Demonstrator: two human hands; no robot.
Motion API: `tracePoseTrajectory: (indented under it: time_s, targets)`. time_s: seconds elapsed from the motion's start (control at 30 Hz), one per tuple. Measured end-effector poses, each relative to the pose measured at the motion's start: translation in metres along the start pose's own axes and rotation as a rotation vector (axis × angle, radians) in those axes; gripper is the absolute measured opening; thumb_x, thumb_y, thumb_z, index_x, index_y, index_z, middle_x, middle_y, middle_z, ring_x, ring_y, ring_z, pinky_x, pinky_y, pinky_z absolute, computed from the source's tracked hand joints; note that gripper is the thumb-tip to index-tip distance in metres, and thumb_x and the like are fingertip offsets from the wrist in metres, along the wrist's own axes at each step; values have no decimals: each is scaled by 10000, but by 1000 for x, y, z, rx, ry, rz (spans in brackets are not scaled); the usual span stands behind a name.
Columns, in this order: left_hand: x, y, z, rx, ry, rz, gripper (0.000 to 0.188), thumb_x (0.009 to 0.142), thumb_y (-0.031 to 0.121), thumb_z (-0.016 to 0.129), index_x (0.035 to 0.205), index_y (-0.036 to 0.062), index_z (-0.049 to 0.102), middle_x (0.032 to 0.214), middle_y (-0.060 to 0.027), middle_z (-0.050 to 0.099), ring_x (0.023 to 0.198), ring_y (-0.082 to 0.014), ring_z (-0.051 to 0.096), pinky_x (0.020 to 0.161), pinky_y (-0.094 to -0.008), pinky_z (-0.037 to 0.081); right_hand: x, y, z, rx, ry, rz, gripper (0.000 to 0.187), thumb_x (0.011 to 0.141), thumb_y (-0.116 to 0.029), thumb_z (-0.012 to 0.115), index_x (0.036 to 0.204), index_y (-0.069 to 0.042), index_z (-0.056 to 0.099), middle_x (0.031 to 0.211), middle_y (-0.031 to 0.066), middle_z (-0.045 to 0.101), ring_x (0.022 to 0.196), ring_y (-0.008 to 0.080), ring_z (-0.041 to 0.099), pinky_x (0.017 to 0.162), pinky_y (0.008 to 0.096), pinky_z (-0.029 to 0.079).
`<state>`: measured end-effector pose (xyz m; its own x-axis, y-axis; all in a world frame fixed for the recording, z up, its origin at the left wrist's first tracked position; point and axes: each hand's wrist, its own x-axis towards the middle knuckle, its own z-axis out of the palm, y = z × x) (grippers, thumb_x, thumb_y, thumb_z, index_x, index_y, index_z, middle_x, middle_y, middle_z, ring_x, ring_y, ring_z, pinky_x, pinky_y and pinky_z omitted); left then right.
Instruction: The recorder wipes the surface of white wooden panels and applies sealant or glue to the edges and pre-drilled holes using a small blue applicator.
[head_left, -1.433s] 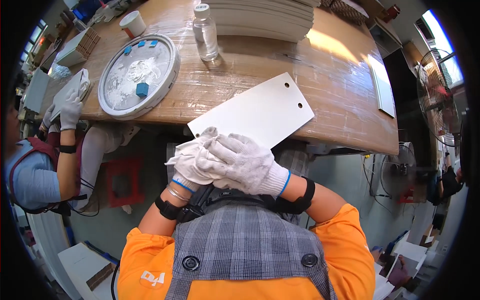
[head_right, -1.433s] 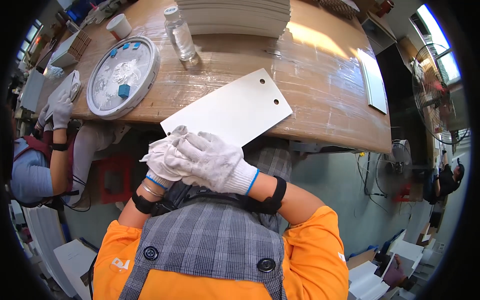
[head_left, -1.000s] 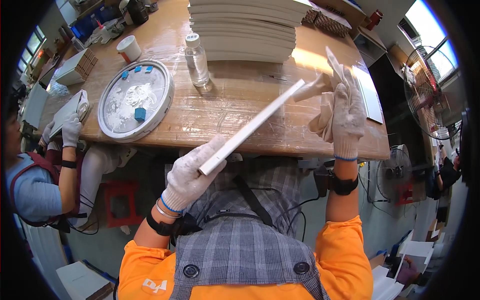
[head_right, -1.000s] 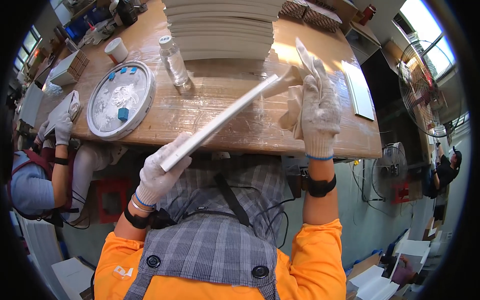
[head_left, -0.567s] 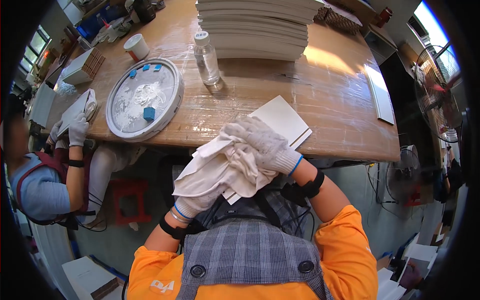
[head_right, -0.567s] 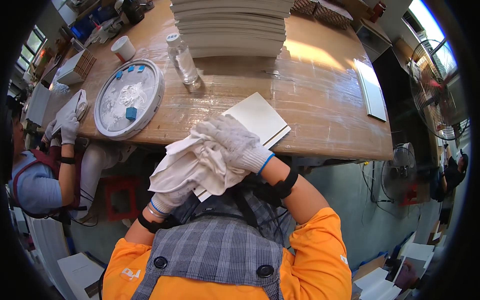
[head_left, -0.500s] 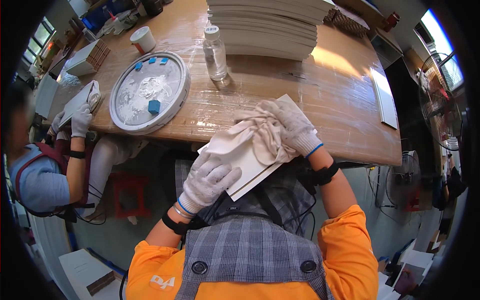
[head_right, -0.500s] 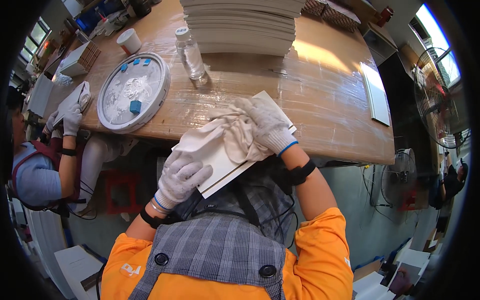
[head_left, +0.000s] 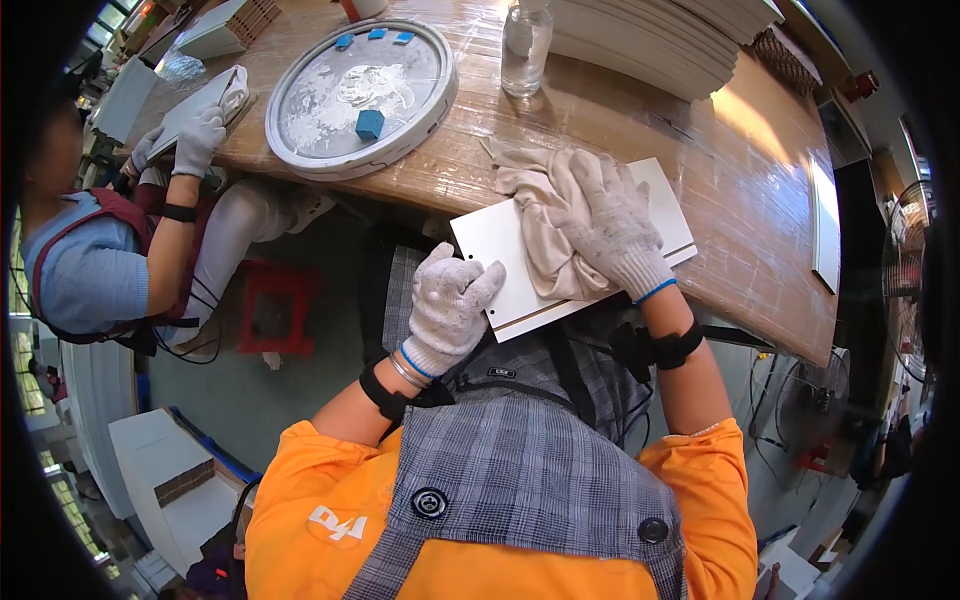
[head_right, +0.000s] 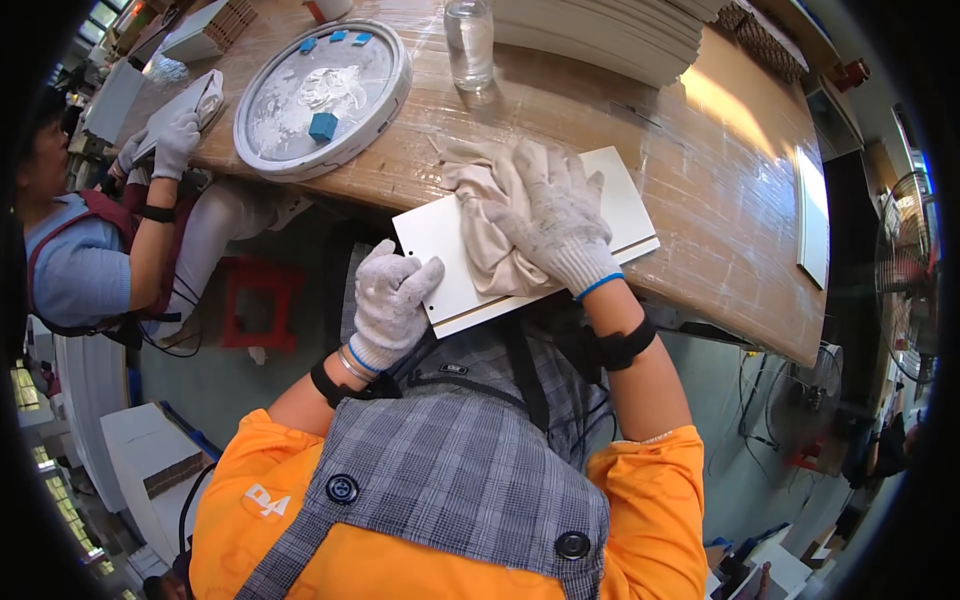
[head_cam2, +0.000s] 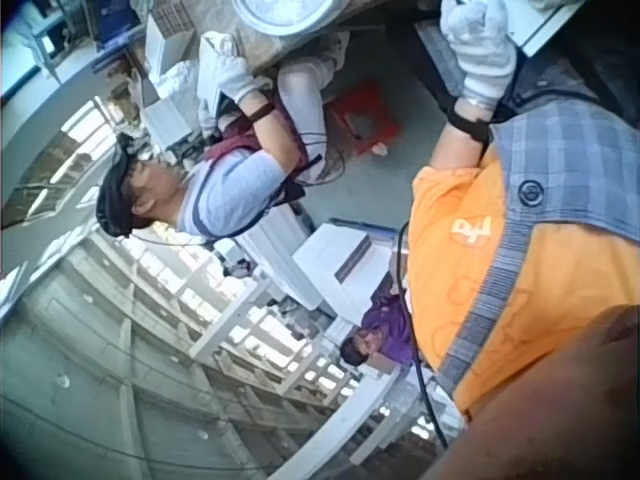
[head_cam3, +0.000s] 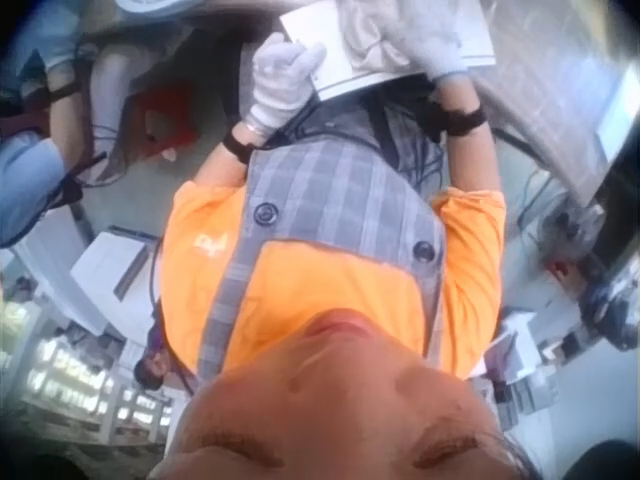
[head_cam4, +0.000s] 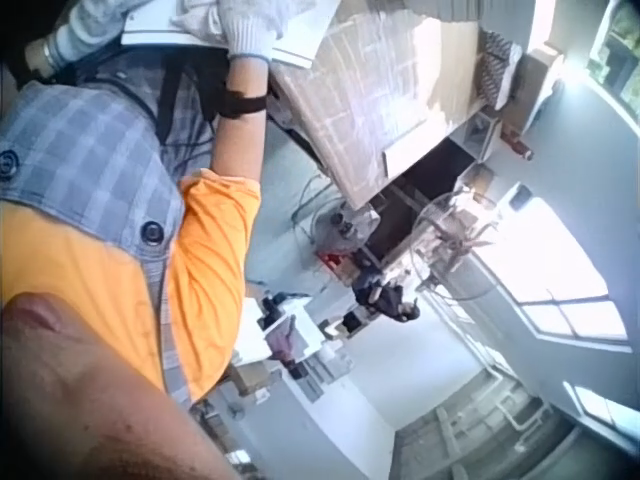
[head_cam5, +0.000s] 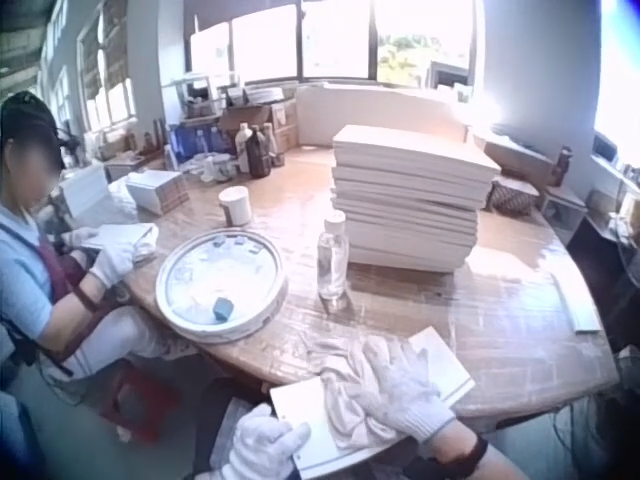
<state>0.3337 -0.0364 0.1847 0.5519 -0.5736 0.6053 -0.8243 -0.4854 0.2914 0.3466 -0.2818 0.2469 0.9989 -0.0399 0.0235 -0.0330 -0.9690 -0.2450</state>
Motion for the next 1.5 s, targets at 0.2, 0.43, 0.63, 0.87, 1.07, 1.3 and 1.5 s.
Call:
tracePoseTrajectory:
  time_s: [0.2,0.43,0.63,0.87,1.07,1.3,1.5]
  targets:
    - [1,-5,0,-92,-114,2,493,579,48,704,1059,143,647,919,-29,484,890,-256,498,905,-486,466,-29,-38,5,189,94,-406,525,869,-221,588,1376,-158,468,1373,212,472,1210,350,493,1049,437,376]
    - [12,-1,-5,41,78,91,487,607,17,698,1066,166,632,970,-31,514,956,-252,524,932,-489,440,-54,143,-17,-203,303,141,543,837,-119,579,1371,-164,491,1300,174,548,1121,371,551,968,429,454]
    - [13,-9,-2,9,33,119,552,660,40,681,1193,154,595,1258,-107,524,1183,-333,496,1053,-540,386,-76,210,-78,-265,251,624,555,871,-260,612,1403,-211,461,1415,187,460,1224,376,493,1034,455,403]
    - [48,-5,-25,-7,-294,247,539,720,146,684,1251,113,597,1206,-151,620,1136,-333,590,988,-444,468,-83,174,-77,-584,464,409,625,864,-461,631,1425,-242,464,1536,164,300,1420,381,235,1168,467,191]
    - [83,5,-53,-698,-68,-310,357,852,160,708,1155,-15,640,950,-136,709,838,-215,693,714,-283,544,-83,145,-77,-492,535,215,518,908,-395,589,1375,-184,521,1476,177,389,1385,375,315,1155,505,200]
    - [24,-17,-67,-979,225,-1033,350,956,314,578,1044,-20,635,864,-52,666,753,-106,625,679,-258,505,-56,49,-83,-197,594,-168,324,851,-180,679,1162,-90,656,1213,160,611,1143,342,555,981,445,435]
    - [-42,-39,-34,-1512,389,-1420,302,967,265,564,1116,4,597,1000,-55,643,894,-131,631,811,-281,519,28,-71,-40,380,247,-280,200,866,-248,671,915,-58,707,923,114,670,915,293,641,805,381,502]
